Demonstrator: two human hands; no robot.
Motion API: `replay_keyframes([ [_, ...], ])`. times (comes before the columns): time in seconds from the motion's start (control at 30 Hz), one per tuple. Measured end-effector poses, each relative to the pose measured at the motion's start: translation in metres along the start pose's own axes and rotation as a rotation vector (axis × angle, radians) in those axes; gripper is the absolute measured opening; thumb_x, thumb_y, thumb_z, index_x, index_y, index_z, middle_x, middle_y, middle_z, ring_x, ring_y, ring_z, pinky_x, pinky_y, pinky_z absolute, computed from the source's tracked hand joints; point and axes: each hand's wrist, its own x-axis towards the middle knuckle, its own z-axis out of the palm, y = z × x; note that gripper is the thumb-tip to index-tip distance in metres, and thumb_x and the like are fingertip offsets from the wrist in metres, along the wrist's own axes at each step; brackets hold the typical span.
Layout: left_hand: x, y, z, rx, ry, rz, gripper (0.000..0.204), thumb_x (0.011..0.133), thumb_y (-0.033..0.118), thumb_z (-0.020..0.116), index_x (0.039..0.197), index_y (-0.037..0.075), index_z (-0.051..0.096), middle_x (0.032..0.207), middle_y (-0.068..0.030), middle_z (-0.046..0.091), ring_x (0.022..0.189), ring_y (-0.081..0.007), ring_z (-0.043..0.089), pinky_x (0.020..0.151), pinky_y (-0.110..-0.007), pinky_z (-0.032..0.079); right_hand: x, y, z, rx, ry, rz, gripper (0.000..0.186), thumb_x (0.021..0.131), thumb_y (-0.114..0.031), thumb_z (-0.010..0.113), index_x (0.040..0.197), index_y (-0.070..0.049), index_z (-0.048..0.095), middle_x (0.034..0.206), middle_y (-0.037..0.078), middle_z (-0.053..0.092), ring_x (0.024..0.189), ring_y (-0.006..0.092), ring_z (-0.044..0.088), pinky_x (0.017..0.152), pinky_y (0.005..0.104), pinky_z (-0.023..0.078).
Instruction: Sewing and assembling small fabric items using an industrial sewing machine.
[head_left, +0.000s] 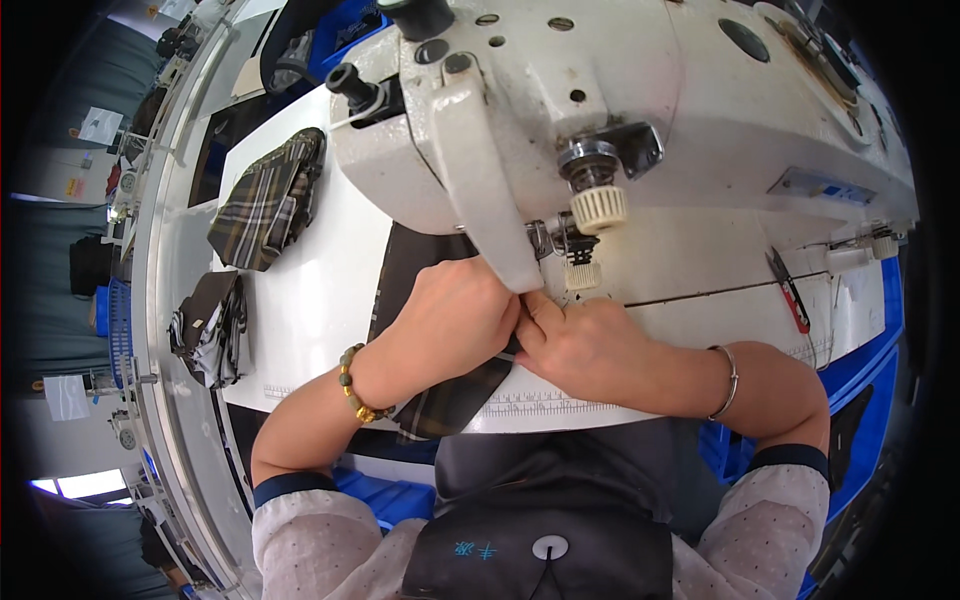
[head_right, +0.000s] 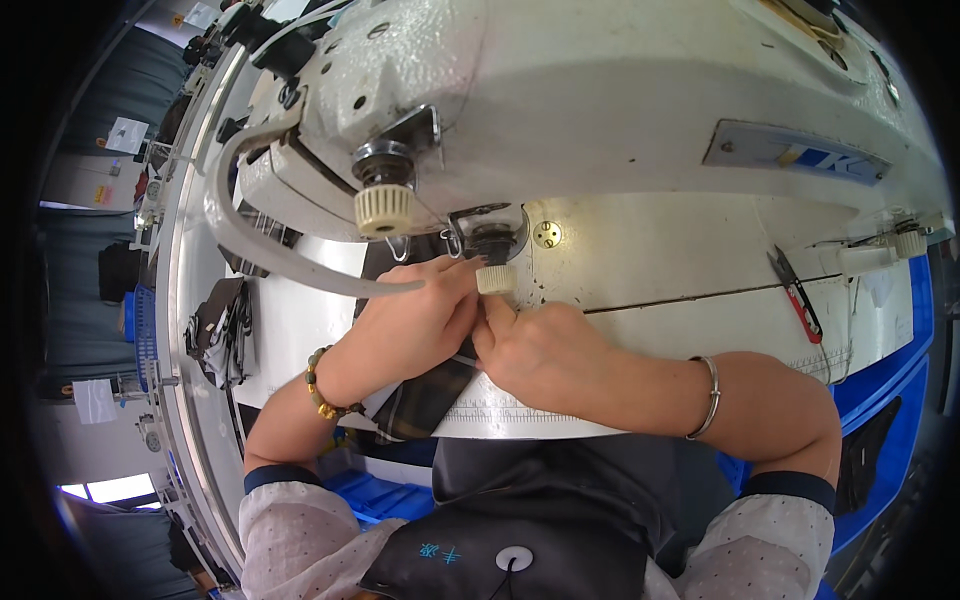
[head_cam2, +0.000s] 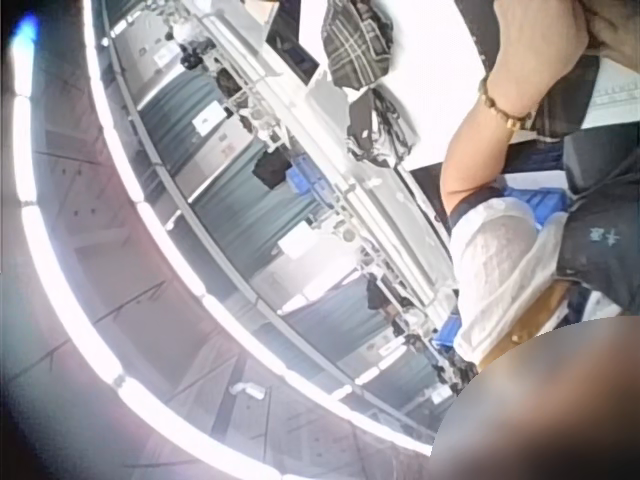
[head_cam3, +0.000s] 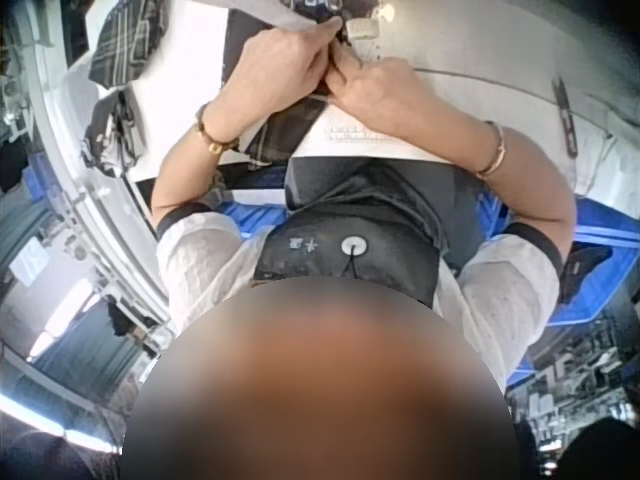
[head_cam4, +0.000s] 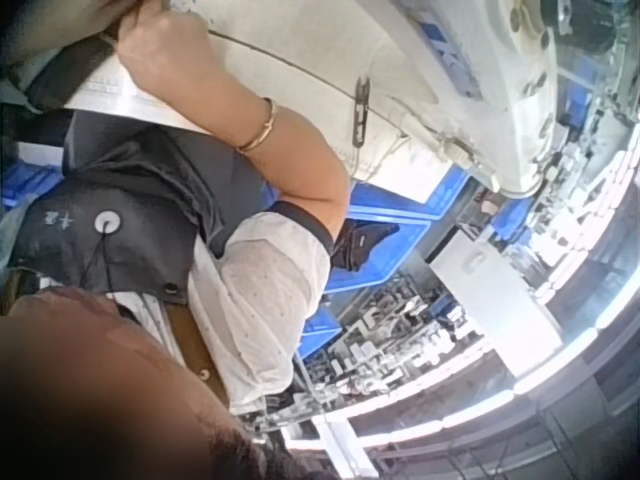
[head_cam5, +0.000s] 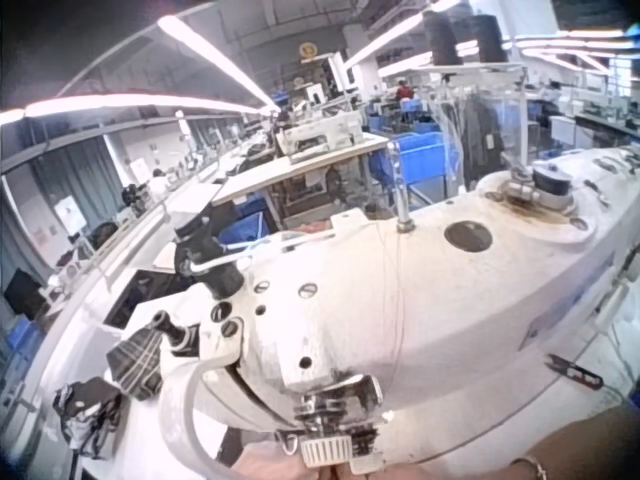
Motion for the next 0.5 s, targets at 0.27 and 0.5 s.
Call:
replay_keyframes([
  [0.27, -0.008, 0.007, -0.011, 0.009, -0.021, -0.009, 0.029, 0.083, 0.009, 0.066, 0.109, -0.002, 0.062, 0.083, -0.0157, 0.063, 0.075, -0.0371, 0.065, 0.063, -0.044, 0.052, -0.002, 0.001, 0.005, -0.204, 0.023, -0.105, 0.021, 0.076, -0.017, 0.065, 0.084, 0.002, 0.068, 0.080, 0.021, 0.067, 0.049, 0.0152, 0.059, 0.041, 0.0281, 0.045],
  [0.5, -0.044, 0.034, 0.002, 0.651, -0.007, 0.121, 0.057, 0.075, 0.015, 0.062, 0.130, 0.001, 0.060, 0.082, -0.0026, 0.053, 0.063, -0.0142, 0.059, 0.053, -0.028, 0.047, -0.009, -0.025, 0.000, -0.324, 0.060, -0.213, 0.021, 0.073, -0.017, 0.062, 0.077, 0.003, 0.069, 0.088, 0.033, 0.070, 0.046, 0.0136, 0.053, 0.040, 0.0243, 0.037],
])
